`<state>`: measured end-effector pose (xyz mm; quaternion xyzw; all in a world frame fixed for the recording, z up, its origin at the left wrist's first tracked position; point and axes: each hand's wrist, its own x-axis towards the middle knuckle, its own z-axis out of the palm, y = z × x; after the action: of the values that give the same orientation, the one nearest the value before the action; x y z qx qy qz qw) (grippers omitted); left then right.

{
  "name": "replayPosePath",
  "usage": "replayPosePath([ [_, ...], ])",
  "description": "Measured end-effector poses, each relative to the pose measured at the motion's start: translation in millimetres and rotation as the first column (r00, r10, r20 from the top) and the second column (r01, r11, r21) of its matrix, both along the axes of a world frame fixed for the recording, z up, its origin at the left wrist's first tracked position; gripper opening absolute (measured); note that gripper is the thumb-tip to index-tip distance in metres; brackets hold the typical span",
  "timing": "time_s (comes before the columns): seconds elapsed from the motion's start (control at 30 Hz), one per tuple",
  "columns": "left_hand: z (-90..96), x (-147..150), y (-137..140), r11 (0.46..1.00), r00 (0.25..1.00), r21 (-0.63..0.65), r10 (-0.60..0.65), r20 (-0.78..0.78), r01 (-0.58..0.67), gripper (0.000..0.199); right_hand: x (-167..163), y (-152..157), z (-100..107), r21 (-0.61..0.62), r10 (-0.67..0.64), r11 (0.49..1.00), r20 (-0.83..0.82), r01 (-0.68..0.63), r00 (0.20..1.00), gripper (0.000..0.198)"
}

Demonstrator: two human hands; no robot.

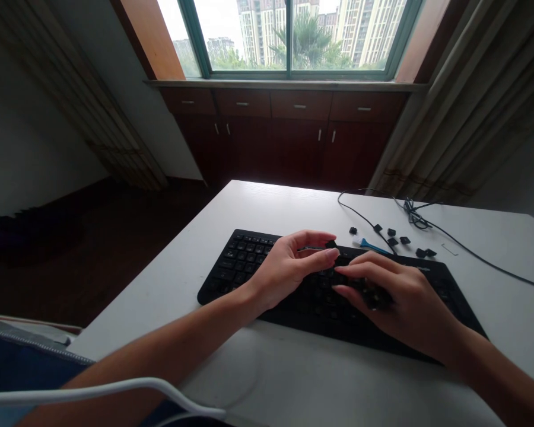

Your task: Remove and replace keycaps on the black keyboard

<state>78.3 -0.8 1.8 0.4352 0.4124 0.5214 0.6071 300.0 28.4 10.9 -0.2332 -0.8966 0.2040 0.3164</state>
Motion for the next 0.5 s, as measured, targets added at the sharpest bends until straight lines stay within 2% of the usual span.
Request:
replayPosePath([
  [0.17,-1.8,-0.3,-0.1,0.999,0.999,-0.023,-0.025,0.048,0.026,0.042,-5.2,-9.6,4.1,-0.132,-0.005,0.991,-0.079,-0.005,0.997,0.015],
  [0.23,-1.7,0.8,-0.9,0.999,0.998,-0.03,-0.035,0.044,0.037,0.042,-6.1,-8.6,5.7,-0.15,-0.056,0.988,-0.12,0.038,0.991,0.009],
  [0.33,0.2,3.7,-2.9,0.997,0.995,-0.041,-0.063,0.077,0.066,0.04,-5.6,-4.8,6.8,-0.164,-0.128,0.981,-0.136,0.105,0.982,0.013],
  [0.5,5.3,7.5,-5.4,0.995,0.985,-0.059,-0.066,0.157,0.076,0.037,-4.5,-2.2,4.8,-0.18,-0.177,0.972,-0.133,0.152,0.975,0.014],
])
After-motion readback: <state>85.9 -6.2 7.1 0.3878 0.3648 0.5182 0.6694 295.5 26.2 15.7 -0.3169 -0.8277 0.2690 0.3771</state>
